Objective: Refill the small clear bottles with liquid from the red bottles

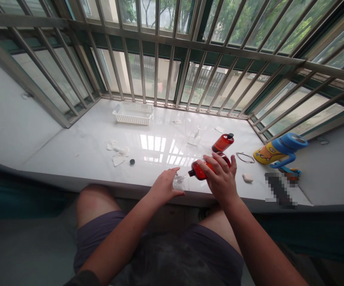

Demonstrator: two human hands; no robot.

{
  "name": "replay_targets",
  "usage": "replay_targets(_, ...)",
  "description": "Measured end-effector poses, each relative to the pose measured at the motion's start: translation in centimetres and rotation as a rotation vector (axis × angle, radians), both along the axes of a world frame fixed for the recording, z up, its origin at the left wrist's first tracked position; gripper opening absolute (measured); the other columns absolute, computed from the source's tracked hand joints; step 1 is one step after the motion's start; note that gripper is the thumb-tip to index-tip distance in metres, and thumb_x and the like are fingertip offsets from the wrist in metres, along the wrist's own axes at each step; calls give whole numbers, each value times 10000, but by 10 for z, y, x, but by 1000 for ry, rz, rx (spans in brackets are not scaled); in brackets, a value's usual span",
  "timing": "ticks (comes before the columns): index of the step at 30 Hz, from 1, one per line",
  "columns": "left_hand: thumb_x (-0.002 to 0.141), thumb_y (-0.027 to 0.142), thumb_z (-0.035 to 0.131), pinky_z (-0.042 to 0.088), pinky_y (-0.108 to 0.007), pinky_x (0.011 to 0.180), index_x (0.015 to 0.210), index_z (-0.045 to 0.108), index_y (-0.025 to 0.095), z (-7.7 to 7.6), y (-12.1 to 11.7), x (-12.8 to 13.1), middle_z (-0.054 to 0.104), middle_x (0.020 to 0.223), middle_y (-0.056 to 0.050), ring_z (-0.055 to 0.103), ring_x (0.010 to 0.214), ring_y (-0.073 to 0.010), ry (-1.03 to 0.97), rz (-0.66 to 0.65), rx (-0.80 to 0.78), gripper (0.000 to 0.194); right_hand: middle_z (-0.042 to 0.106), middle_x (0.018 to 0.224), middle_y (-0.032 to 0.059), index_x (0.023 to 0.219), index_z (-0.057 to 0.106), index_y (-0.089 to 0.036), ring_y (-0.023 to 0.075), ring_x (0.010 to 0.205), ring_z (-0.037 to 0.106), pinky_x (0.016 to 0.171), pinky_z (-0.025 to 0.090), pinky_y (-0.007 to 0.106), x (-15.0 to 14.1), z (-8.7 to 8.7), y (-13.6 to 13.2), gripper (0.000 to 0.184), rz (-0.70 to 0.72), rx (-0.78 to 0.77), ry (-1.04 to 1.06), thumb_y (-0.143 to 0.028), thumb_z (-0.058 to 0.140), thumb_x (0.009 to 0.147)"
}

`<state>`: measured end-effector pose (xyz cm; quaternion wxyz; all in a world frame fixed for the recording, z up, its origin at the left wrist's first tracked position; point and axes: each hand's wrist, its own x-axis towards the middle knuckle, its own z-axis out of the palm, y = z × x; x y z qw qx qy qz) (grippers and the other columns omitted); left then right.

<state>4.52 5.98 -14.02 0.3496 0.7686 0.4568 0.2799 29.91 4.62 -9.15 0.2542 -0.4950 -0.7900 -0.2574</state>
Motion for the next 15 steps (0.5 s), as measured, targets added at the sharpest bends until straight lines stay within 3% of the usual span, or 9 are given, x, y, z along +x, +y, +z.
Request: replay_targets(15,623,282,1020,491,-535,1143,1520,509,258,0,0,0,669,1396,-129,635,1299,-350,-4,0,0,1033,705,1423,20,1402,648,-353,289,1434,550,1329,99,666,2,-1,2,460,8,0,-24,-124,654,1003)
